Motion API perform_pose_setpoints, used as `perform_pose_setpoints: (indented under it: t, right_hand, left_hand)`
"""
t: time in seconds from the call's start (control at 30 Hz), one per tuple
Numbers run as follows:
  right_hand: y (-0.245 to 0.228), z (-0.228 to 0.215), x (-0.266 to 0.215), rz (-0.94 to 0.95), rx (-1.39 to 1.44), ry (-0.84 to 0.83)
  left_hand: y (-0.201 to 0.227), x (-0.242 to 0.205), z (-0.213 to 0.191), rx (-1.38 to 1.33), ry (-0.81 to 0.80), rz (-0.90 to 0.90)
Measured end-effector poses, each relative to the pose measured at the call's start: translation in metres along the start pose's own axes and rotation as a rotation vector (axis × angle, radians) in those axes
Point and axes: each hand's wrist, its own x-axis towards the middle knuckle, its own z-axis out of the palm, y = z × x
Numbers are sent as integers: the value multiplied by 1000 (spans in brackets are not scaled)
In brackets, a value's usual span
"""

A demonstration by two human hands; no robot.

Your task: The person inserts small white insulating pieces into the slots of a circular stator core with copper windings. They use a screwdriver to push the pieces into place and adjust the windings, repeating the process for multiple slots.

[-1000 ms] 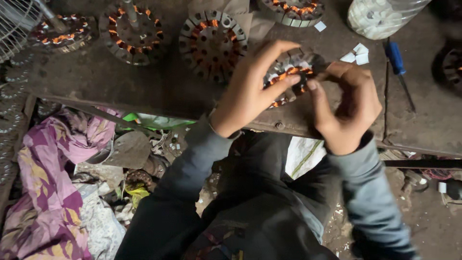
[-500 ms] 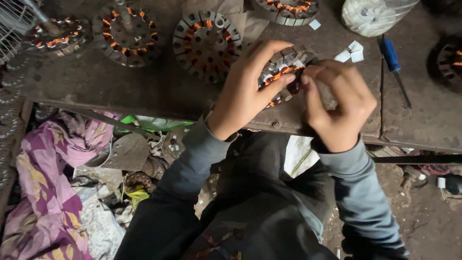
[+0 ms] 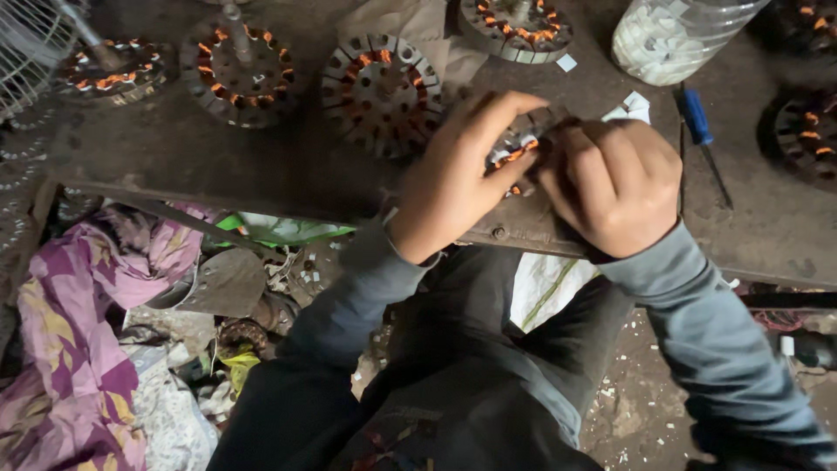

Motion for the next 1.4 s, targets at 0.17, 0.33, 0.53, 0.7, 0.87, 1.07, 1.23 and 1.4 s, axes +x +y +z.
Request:
perform_pose_setpoints:
  t: [0.17,0.33,0.53,0.7,0.87,1.07,1.23,1.4]
  right_hand:
    - [-8,-9,-18,235,107,149]
    - [-8,-12,2,316,334,28]
    - [6,-10,3,96,131,-131]
    - [11,10,-15,4,-24,-28]
    - [14,12,-28,107,89,110]
    - [-32,7,-28,741,814,368]
    - [-58,11,-11,917,1082,478]
    - [-65,15,-8,911,961,559]
  left_hand:
    - [-13,5,2,-95,56,-107]
    - [-5,-1,2,-34,48,-14]
    - [2,3,1,-21,42,2]
    - [-1,-3,10,35,60,9]
    - [-16,2,14,-29,115,-31]
    - [17,-7,10,-30,153,-52]
    - [54,-13,6,3,134,-107]
    - [61,-13,-6,75,-45,-101]
